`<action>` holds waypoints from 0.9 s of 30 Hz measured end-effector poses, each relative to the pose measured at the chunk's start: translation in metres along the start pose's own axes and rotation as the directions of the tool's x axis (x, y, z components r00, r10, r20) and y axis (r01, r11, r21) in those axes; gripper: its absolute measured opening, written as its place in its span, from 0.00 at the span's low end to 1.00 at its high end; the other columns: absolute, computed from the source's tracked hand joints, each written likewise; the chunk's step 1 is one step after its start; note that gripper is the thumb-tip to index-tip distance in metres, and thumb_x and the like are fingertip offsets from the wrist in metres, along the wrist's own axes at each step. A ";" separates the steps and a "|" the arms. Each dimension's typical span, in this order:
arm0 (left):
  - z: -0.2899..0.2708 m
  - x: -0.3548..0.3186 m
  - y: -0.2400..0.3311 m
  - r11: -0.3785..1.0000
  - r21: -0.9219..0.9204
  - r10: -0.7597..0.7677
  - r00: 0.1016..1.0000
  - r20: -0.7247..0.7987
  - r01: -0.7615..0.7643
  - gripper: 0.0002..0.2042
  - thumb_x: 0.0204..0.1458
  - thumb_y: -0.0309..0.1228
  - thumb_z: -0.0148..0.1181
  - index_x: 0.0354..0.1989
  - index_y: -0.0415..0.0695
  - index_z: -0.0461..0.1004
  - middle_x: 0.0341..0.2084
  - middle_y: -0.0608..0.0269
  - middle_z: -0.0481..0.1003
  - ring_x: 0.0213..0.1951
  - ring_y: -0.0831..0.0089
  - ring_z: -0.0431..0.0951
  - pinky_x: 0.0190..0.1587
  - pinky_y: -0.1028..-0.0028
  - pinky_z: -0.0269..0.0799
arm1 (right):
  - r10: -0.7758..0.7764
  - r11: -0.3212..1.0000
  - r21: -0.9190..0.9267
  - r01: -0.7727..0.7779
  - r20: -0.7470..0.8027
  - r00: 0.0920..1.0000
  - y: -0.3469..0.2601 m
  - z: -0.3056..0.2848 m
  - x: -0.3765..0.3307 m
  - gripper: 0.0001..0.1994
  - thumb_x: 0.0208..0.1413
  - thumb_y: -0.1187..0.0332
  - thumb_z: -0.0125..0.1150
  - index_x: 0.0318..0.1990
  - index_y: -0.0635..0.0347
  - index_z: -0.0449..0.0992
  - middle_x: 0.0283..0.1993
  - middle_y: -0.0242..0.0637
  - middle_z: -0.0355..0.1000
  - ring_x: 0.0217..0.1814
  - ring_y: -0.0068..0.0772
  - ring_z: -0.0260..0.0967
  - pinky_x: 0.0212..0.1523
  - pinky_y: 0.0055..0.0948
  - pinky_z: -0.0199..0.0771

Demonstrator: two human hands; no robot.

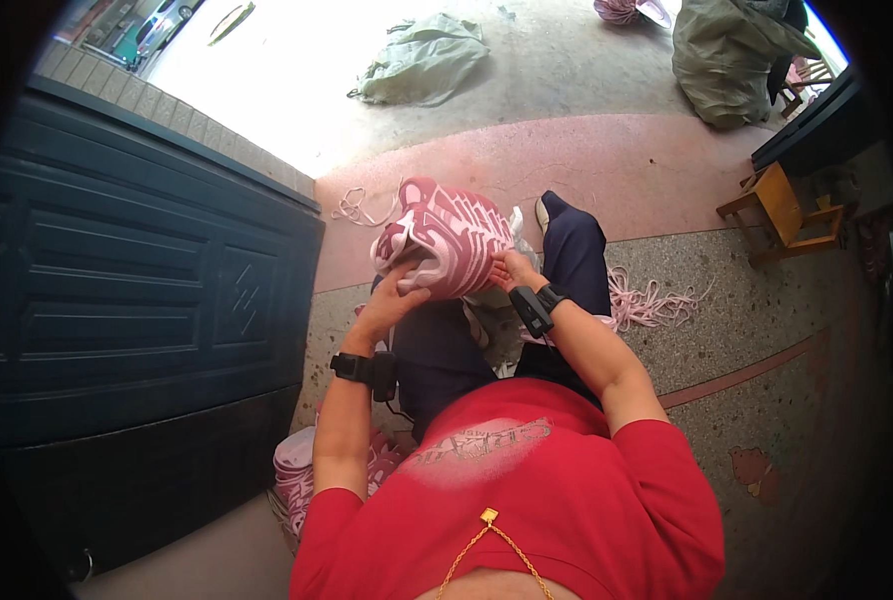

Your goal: The person sits on the floor and laces a pink sneaker by hand. They thread the laces through the eyelets, pull them tight, and tie a knot, repeating the process for multiple shoes.

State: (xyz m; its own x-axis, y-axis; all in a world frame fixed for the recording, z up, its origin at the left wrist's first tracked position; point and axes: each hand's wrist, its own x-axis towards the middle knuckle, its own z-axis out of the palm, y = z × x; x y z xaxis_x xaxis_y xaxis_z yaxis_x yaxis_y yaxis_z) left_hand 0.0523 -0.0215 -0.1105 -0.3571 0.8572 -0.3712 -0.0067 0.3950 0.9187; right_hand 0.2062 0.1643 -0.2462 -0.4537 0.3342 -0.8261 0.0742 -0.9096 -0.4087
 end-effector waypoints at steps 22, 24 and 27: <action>-0.062 -0.098 0.007 0.714 -0.395 0.221 0.722 -0.656 -0.578 0.21 0.50 0.34 0.65 0.51 0.44 0.66 0.36 0.67 0.75 0.31 0.75 0.76 0.31 0.80 0.67 | -0.005 0.531 -0.408 0.743 0.875 0.484 -0.087 0.243 -0.158 0.24 0.57 0.59 0.54 0.59 0.60 0.66 0.53 0.34 0.68 0.53 0.27 0.64 0.56 0.29 0.62; -0.053 -0.089 -0.005 0.710 -0.469 0.169 0.774 -0.610 -0.525 0.22 0.50 0.33 0.66 0.52 0.44 0.66 0.36 0.67 0.74 0.29 0.76 0.76 0.30 0.80 0.66 | 0.016 0.578 -0.493 0.650 0.803 0.595 -0.085 0.227 -0.147 0.24 0.57 0.58 0.55 0.59 0.59 0.66 0.52 0.33 0.68 0.52 0.26 0.65 0.56 0.29 0.62; -0.050 -0.071 -0.011 0.787 -0.458 0.138 0.841 -0.523 -0.414 0.24 0.50 0.31 0.65 0.55 0.44 0.64 0.38 0.65 0.74 0.33 0.76 0.76 0.31 0.80 0.67 | -0.026 0.637 -0.516 0.572 0.728 0.685 -0.089 0.202 -0.128 0.24 0.57 0.57 0.55 0.59 0.57 0.65 0.52 0.32 0.69 0.52 0.26 0.65 0.56 0.29 0.62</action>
State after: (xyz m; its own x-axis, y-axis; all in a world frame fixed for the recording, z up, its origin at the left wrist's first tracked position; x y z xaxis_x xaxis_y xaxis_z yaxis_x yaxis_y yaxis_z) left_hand 0.0313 -0.1030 -0.0873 -0.7897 0.6026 -0.1150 -0.2855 -0.1951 0.9383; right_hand 0.0780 0.1528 -0.0250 -0.9594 0.0725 -0.2727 0.2456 -0.2612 -0.9335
